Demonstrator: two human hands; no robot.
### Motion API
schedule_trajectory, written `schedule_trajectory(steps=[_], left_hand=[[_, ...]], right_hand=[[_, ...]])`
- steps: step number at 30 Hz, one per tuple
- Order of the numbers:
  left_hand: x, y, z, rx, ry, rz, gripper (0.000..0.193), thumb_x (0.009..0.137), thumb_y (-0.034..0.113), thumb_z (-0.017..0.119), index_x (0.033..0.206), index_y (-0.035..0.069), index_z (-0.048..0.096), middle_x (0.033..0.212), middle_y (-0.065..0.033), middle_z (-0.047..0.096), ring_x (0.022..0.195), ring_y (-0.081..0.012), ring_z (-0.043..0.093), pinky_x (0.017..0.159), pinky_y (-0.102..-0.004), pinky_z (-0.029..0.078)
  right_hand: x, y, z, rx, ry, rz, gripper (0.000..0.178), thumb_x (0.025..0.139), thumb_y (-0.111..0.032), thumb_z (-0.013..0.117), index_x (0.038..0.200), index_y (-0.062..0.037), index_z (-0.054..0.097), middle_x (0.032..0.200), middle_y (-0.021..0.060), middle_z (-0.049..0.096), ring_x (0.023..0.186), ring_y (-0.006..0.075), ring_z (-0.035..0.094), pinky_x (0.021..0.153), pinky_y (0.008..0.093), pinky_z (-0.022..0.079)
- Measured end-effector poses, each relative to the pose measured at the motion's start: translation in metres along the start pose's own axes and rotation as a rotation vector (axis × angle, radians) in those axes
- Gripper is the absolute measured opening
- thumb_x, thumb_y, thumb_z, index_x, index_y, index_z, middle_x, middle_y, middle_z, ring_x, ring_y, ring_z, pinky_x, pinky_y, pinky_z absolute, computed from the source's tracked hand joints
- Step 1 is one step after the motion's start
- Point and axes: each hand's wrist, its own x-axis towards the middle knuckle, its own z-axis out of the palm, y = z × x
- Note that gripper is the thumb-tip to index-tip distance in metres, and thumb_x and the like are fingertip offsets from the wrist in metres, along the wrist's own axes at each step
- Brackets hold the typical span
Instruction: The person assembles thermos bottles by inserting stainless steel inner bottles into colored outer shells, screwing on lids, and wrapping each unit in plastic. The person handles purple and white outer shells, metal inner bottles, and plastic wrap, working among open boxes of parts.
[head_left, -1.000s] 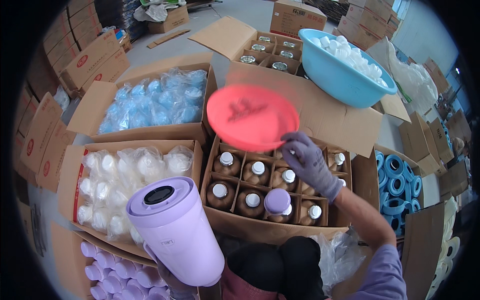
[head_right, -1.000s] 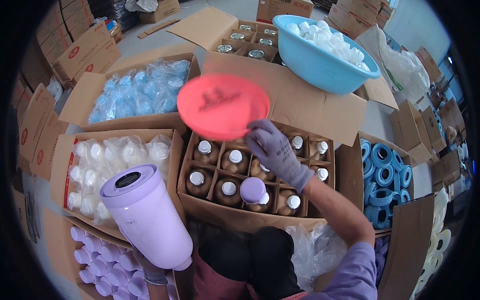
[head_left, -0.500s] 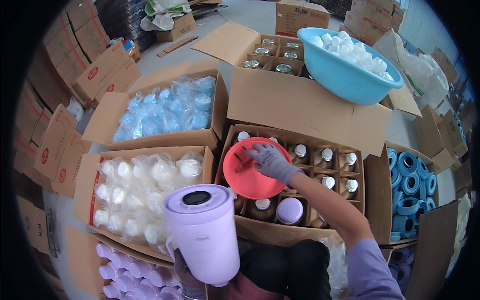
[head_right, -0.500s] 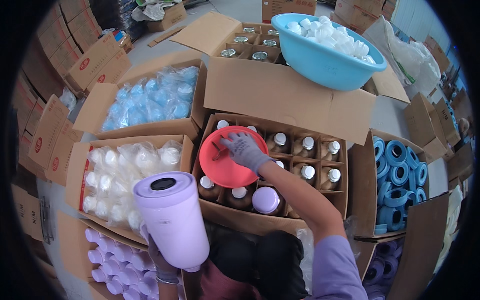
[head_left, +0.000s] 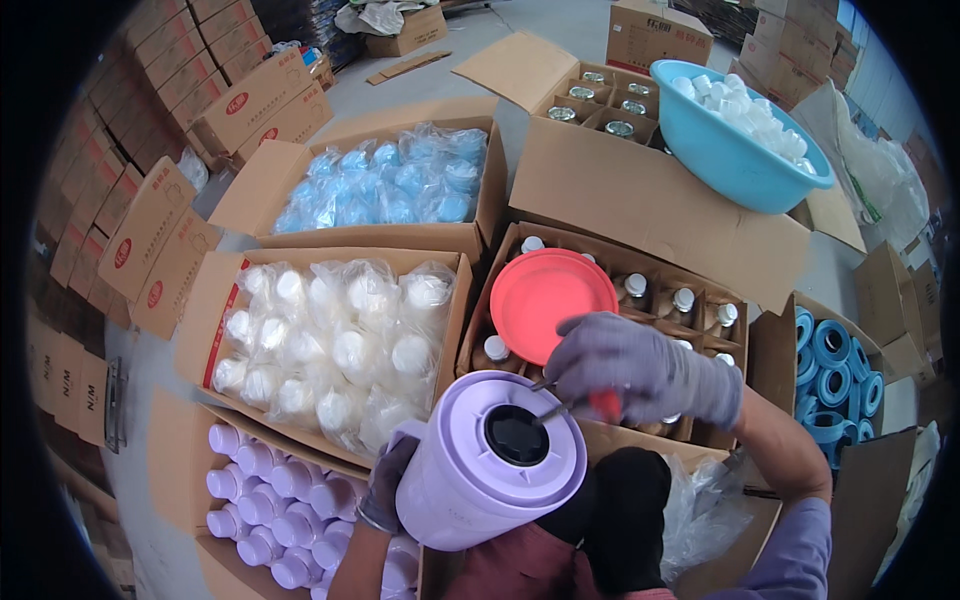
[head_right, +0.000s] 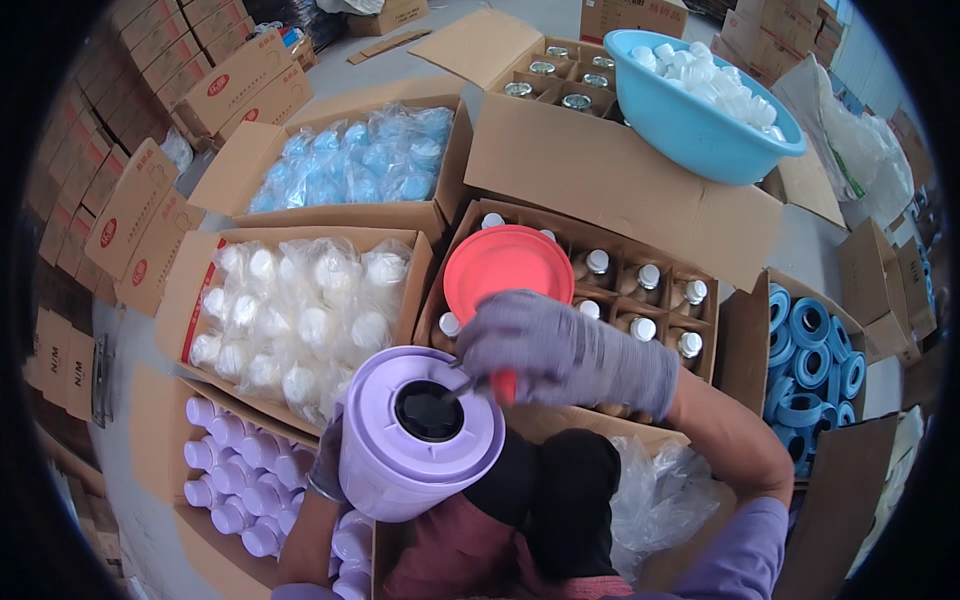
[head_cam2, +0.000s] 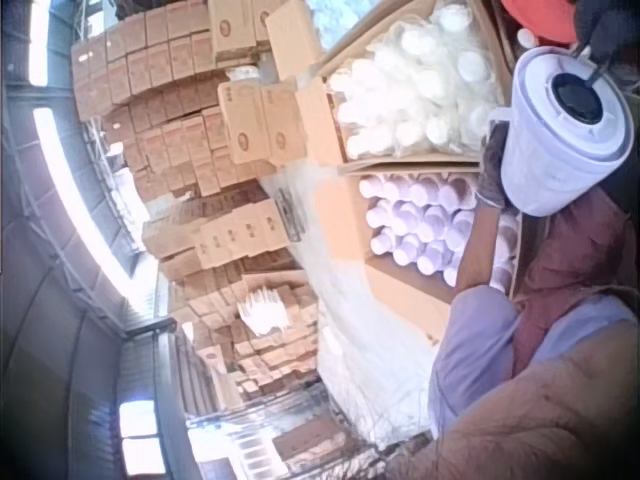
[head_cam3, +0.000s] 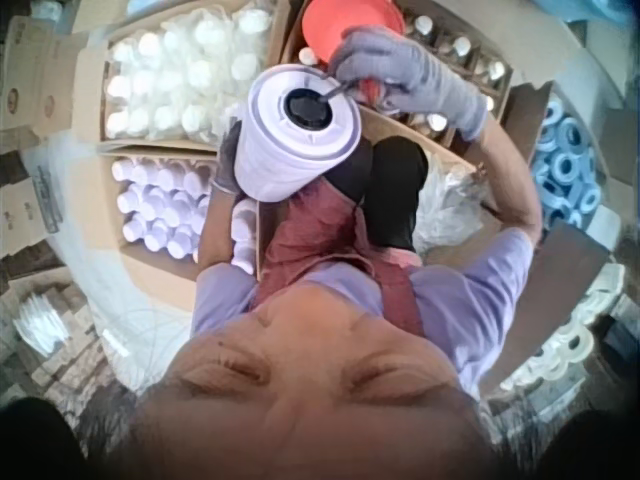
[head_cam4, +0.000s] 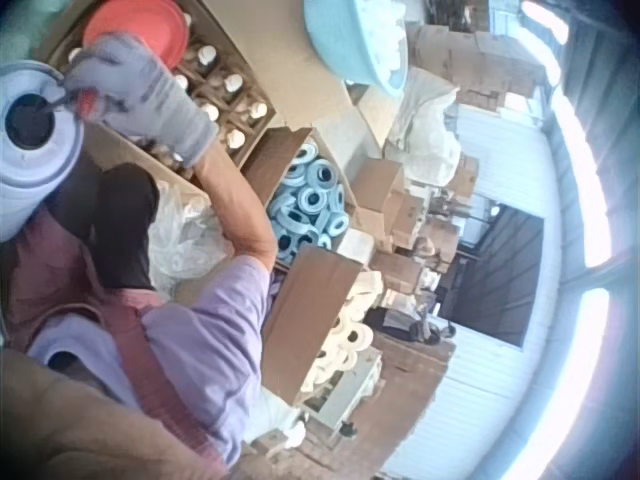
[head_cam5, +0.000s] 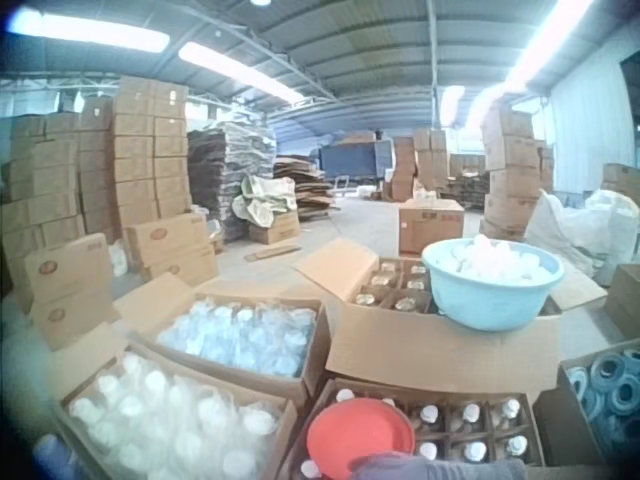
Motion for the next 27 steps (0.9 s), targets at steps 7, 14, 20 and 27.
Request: schedule_trajectory(steps=[7, 14, 20, 27], left_hand=[[0.013, -0.006, -0.025, 0.124, -0.415, -0.044, 0.058, 0.096, 0.029, 0.058, 0.145, 0.002, 0.042, 0.138, -0.0177, 0.057, 0.124, -0.0327, 0.058, 0.105, -0.0467, 0.049], [0.0, 0.01, 0.009, 0.528, -0.321, -0.035, 0.041, 0.094, 0.017, 0.06, 0.132, 0.0, 0.055, 0.12, -0.0141, 0.066, 0.104, -0.0235, 0.068, 0.09, -0.0356, 0.056], [-0.041, 0.015, 0.038, 1.053, 0.05, 1.194, 0.027, 0.085, 0.015, 0.058, 0.099, -0.005, 0.071, 0.101, -0.0167, 0.072, 0.094, -0.0278, 0.069, 0.089, -0.038, 0.053], [-0.019, 0.015, 0.022, 0.863, 0.254, 1.006, 0.031, 0.094, 0.013, 0.058, 0.118, -0.005, 0.064, 0.113, -0.0096, 0.068, 0.101, -0.0181, 0.065, 0.09, -0.032, 0.053]], right_hand=[[-0.01, -0.067, 0.001, -0.444, -0.097, -0.311, 0.028, 0.073, -0.019, 0.068, 0.099, -0.0126, 0.06, 0.118, 0.0085, 0.056, 0.116, 0.0293, 0.057, 0.111, 0.0543, 0.039], [-0.008, -0.105, 0.015, -0.397, -0.138, -0.05, 0.022, 0.079, -0.02, 0.069, 0.098, -0.0122, 0.06, 0.097, 0.0082, 0.06, 0.095, 0.0259, 0.064, 0.092, 0.0426, 0.052], [-0.025, -0.023, 0.035, 0.268, 0.191, 0.884, 0.027, 0.096, -0.031, 0.062, 0.104, -0.0048, 0.06, 0.084, 0.008, 0.066, 0.064, 0.0188, 0.063, 0.055, 0.0295, 0.049], [-0.03, 0.116, 0.055, 0.443, 0.682, 0.846, 0.03, 0.096, -0.034, 0.061, 0.098, -0.0048, 0.053, 0.082, 0.0101, 0.067, 0.067, 0.0206, 0.066, 0.064, 0.0325, 0.053]])
